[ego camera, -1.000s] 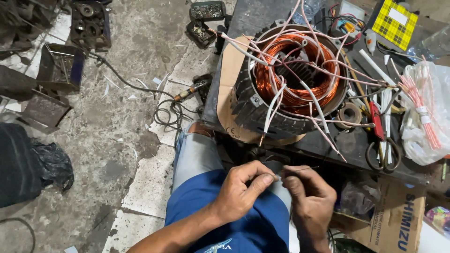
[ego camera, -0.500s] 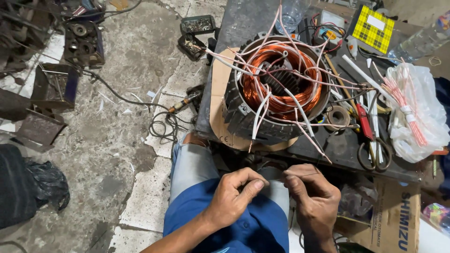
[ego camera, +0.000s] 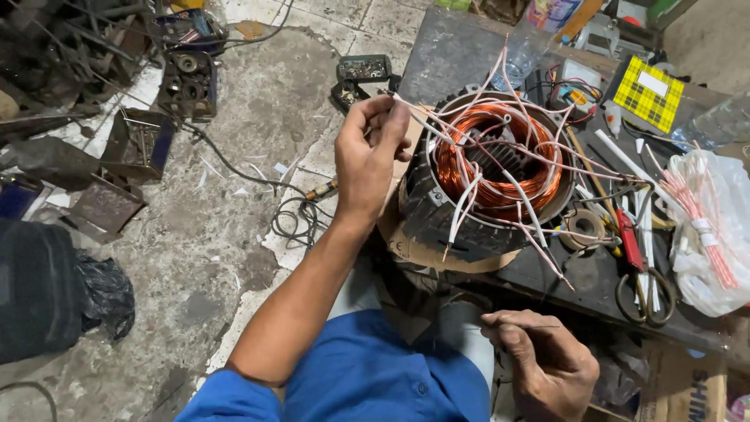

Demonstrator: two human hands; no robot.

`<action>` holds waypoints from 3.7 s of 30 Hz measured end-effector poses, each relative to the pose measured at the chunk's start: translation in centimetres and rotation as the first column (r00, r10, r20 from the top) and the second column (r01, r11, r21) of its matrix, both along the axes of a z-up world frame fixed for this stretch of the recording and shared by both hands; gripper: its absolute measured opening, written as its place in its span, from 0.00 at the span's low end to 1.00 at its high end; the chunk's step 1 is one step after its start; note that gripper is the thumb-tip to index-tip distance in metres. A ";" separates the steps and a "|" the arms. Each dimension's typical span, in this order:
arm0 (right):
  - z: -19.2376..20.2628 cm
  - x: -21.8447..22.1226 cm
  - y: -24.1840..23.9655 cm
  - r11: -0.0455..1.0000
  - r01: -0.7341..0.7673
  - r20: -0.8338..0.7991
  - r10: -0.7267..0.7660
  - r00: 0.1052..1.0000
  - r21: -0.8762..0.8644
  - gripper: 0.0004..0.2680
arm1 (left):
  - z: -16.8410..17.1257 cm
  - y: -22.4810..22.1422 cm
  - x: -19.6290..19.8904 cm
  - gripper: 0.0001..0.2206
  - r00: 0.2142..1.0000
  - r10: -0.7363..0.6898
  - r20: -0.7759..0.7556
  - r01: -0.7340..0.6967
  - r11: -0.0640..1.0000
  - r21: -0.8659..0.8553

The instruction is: Finalizing the wiring of a motor stator by stripping wires, applying electrical tape, and soldering connections.

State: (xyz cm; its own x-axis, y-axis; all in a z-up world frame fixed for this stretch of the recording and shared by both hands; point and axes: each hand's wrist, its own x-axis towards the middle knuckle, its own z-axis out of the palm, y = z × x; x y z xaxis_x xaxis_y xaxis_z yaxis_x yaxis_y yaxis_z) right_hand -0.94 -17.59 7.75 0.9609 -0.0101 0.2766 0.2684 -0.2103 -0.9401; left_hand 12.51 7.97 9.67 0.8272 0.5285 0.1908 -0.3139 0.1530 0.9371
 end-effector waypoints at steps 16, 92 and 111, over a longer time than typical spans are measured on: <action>1.2 0.6 0.2 0.990 -0.026 -0.091 0.013 0.996 -0.137 0.05 | -3.6 1.8 1.9 0.07 0.996 -0.069 -0.058 0.023 0.814 -0.580; -4.4 7.0 -1.4 0.776 0.187 0.334 0.033 0.942 -0.603 0.17 | -5.1 -7.2 -7.4 0.04 0.963 -0.269 0.030 0.134 0.568 0.812; -18.8 18.6 -28.7 0.507 0.278 0.040 -0.431 0.901 -0.816 0.14 | -5.0 -9.4 -7.3 0.06 0.990 -0.112 0.088 -0.031 0.429 0.903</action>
